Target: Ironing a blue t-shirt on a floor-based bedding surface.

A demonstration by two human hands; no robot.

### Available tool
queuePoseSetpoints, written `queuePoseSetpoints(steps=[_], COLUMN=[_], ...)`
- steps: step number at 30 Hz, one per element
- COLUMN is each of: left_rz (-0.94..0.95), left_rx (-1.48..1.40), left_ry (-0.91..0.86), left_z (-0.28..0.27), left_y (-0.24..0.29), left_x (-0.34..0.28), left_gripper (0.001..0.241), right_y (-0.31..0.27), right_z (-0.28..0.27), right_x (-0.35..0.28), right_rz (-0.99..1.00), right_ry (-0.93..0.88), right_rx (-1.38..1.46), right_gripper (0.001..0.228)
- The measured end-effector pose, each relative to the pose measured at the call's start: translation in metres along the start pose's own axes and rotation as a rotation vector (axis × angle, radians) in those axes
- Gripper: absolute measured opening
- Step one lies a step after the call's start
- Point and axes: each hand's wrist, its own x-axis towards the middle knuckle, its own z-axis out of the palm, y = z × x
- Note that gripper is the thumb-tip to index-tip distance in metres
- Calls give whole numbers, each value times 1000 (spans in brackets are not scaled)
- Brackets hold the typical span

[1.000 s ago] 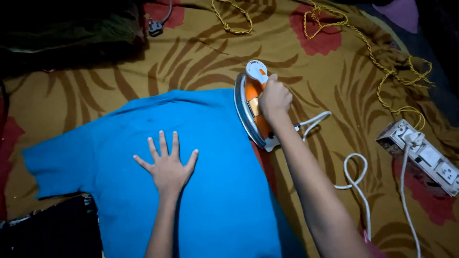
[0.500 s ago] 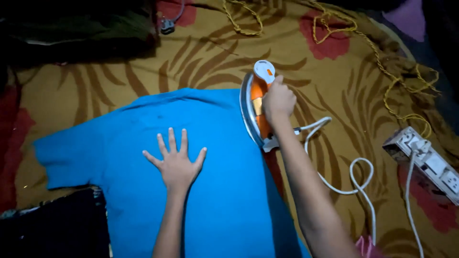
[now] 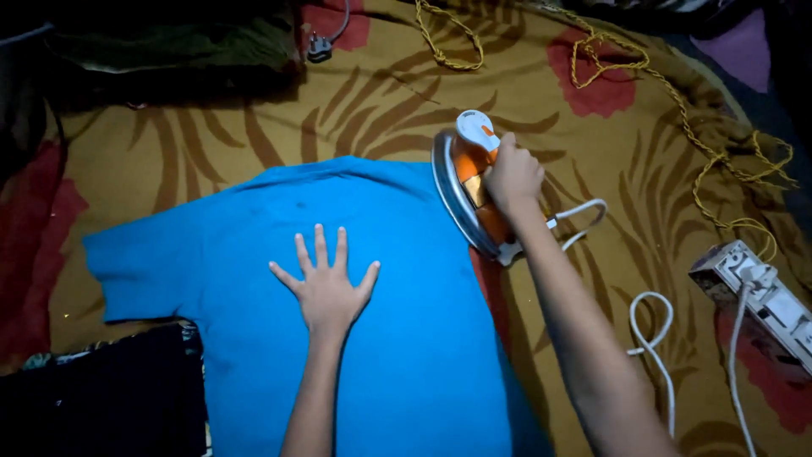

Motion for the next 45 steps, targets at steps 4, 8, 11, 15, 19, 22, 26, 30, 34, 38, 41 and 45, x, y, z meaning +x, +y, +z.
queuePoseSetpoints(steps=[4,8,11,15,19,22,26,30,34,38,41,45], left_rz=[-2,10,12,-6,2,-15,2,-7,7,-33,-44,-48], left_rx=[11,-17,-23,7,-12,-2,15,6,-10,-2,14,12], left_ry=[-20,20,58,6,15,42,31,6,51,21,-14,-30], left_z=[-2,4,4,-7,-3,-3,-1,-10,-7,-1,7,5], left_y=[0,1,-1,4,4,4,0,3,6,1,-3,-1], left_x=[3,-2,3,6,0,6,-2,2,3,3,3,3], left_gripper=[83,82,81,81,83,83,81,81,80,79,77,75], right_y=[-7,12,7,-37,-21,-43,-41,-43,-41,-50,-48,-52], right_z=[8,13,-12,-68,13,-16,-28,-63,-44,-33,-27,-24], right_x=[9,39,61,26,-10,-22,-47,-71,-54,-46,-42,-35], right_rz=[99,126,145,225,179,209,130,94,45,-85,-81,20], right_ry=[-12,-116,-266,-420,63,-16,18,75,42,14,7,-20], right_rx=[13,59,128,94,27,88,180,322,254,194,199,172], right_gripper=[34,42,43,46,29,38,38,41,40,38,36,42])
